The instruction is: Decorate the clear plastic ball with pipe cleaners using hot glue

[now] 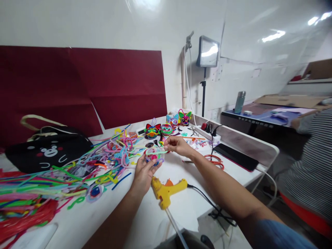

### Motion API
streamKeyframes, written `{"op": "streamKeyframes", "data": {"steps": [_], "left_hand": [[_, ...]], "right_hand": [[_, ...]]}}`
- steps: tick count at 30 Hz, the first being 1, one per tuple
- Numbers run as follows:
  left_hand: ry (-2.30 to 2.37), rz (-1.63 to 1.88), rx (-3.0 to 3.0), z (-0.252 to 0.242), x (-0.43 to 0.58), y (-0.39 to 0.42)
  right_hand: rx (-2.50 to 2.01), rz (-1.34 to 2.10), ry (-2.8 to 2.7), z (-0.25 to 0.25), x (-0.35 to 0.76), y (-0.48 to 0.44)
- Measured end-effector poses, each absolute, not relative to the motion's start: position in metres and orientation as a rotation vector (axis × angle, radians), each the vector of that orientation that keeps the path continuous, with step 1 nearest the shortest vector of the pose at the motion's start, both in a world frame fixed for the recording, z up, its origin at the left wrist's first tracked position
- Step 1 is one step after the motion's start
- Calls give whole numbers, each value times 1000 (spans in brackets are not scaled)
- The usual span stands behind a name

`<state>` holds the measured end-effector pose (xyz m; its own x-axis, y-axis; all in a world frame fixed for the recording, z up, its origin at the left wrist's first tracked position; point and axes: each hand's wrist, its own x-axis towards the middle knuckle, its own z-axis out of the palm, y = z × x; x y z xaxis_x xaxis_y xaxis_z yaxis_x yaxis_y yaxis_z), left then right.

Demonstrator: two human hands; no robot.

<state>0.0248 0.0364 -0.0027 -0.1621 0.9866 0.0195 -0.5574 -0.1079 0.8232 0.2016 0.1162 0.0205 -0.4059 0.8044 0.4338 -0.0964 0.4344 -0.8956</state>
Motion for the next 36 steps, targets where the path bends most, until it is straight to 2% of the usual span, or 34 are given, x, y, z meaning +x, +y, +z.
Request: {"op": "streamKeyframes", "data": {"steps": [15,21,26,36], "left_hand": [[784,1730,635,2,18,41],[734,1725,669,4,19,40],[711,1685,675,9,23,35],[704,1640,795,10,26,32]], "right_hand": [[-743,982,-2020,15,205,114],[-818,1102,-1919,10,198,115],[-830,1357,-1708,16,190,108],[-627,1670,-1361,15,187,108]]}}
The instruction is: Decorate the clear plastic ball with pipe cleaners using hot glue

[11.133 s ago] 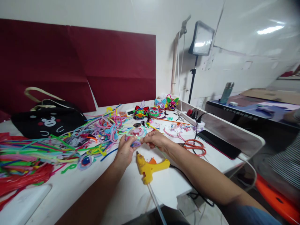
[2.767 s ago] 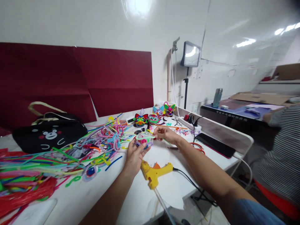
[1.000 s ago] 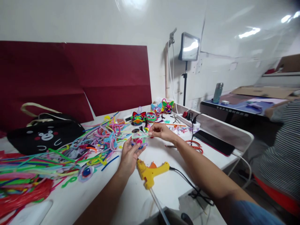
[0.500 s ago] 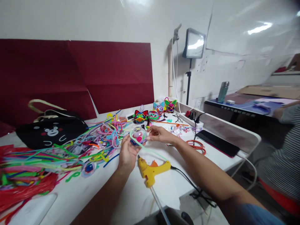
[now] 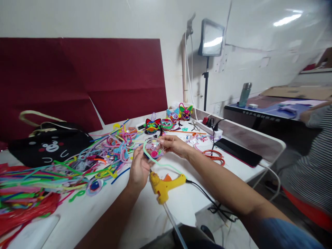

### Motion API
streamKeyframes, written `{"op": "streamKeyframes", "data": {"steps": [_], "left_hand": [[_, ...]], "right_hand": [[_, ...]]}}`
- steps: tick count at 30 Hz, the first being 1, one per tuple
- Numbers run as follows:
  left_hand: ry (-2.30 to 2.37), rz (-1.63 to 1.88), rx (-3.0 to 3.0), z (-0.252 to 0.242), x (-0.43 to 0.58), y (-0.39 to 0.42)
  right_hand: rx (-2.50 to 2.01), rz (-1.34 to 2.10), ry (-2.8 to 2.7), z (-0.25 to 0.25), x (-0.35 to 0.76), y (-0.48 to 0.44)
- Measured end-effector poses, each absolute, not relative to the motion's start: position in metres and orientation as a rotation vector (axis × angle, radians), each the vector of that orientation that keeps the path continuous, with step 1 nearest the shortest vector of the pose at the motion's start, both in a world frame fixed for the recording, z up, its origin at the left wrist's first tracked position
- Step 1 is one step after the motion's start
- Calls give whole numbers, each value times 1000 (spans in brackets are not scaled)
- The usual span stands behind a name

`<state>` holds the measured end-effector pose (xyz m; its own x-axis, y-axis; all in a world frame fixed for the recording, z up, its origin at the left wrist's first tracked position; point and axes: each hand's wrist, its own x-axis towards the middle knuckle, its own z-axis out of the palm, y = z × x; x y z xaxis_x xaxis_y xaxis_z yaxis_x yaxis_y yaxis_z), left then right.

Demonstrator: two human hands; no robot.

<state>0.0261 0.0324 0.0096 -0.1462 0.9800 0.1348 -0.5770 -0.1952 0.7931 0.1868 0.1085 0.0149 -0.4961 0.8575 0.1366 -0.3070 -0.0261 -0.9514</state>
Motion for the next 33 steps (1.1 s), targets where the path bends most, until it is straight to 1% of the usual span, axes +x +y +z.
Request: {"op": "streamKeyframes", "data": {"steps": [9,23,28,33], "left_hand": [[720,1621,866,16,26,29],[864,1429,827,20,19,31],[850,1412,797,19,19,31],[835,1433,744,19,17,33]], "right_hand": [[-513,1809,-1198,22,192,105],[-492,1883,-1199,19,192,107],[-569,1836,-1275,19,190,105],[-661,1703,-1380,16,188,105]]}}
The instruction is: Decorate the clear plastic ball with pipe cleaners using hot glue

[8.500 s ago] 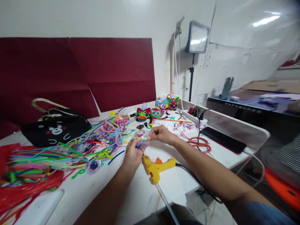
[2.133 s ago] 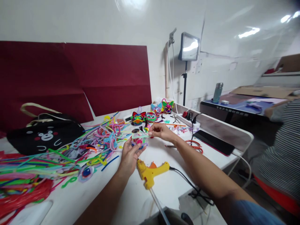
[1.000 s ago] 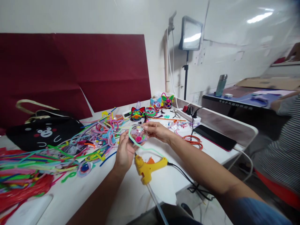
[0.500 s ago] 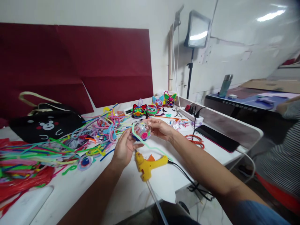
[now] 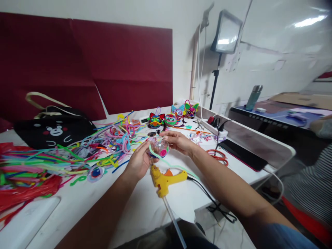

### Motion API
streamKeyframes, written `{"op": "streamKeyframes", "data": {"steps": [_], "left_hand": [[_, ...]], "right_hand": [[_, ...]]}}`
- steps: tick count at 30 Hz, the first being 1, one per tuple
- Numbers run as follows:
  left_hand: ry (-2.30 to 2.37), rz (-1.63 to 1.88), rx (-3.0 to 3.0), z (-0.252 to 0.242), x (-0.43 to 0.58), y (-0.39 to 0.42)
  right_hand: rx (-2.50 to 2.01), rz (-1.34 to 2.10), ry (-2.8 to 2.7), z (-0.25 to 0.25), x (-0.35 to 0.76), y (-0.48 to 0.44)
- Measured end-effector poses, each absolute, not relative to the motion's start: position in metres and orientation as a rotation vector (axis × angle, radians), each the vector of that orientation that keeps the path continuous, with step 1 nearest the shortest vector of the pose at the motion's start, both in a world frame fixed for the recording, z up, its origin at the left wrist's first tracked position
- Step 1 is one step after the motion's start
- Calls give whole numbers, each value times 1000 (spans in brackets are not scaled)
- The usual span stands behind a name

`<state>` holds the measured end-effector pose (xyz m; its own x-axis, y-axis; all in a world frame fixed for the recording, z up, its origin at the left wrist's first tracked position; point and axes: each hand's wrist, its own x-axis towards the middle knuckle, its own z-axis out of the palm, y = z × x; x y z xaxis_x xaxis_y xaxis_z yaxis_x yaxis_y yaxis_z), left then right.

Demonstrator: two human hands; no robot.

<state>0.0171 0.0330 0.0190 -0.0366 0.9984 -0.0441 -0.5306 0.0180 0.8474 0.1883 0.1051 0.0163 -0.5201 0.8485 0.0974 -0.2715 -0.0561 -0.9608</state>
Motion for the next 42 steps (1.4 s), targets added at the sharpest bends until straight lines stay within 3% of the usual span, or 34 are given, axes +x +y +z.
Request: {"op": "streamKeyframes", "data": {"steps": [7,12,20,27,42], "left_hand": [[822,1522,690,21,12,38],[852,1625,544,22,5,42],[905,1740,411,25,-2,45],[895,1788,481,23,-4,46],[866,1774,551,22,-5,44]], "right_hand": [[-766,1132,-1483,25,195,107],[-775,972,-1586,45,201,93],[-827,531,-2600,60,215,22],[-997,241,-2958,29,215,-15],[-1236,71,-2917,22,203,-21]]}}
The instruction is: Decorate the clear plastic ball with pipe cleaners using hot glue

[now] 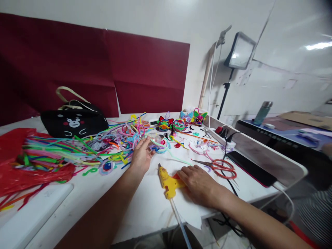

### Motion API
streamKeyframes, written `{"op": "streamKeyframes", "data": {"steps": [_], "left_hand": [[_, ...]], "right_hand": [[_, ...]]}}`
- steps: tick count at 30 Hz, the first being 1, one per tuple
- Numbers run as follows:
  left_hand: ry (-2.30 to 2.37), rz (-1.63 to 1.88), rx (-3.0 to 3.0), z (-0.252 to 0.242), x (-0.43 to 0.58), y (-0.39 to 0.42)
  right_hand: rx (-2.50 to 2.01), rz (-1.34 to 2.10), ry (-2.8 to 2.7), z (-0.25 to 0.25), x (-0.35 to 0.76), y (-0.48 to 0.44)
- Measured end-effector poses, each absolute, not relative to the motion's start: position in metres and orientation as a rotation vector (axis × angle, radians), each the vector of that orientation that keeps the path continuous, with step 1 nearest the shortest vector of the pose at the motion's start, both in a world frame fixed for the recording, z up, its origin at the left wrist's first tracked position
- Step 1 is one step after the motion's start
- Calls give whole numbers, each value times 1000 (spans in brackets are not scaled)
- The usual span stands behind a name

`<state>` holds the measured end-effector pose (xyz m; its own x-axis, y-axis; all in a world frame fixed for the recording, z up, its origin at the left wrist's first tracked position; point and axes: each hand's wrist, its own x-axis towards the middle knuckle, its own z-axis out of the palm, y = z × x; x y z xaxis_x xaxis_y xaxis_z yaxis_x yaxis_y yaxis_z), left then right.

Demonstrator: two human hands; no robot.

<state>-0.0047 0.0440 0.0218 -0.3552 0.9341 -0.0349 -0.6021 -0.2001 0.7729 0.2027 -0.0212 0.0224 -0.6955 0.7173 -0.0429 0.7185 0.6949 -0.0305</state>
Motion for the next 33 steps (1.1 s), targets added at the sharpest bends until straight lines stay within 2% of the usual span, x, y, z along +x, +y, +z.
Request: {"op": "streamKeyframes", "data": {"steps": [20,33], "left_hand": [[881,1776,513,23,-3,43],[945,1781,526,22,-3,43]], "right_hand": [[1142,-21,2966,7,189,-10],[1298,-102,3297,23,212,-31]]}}
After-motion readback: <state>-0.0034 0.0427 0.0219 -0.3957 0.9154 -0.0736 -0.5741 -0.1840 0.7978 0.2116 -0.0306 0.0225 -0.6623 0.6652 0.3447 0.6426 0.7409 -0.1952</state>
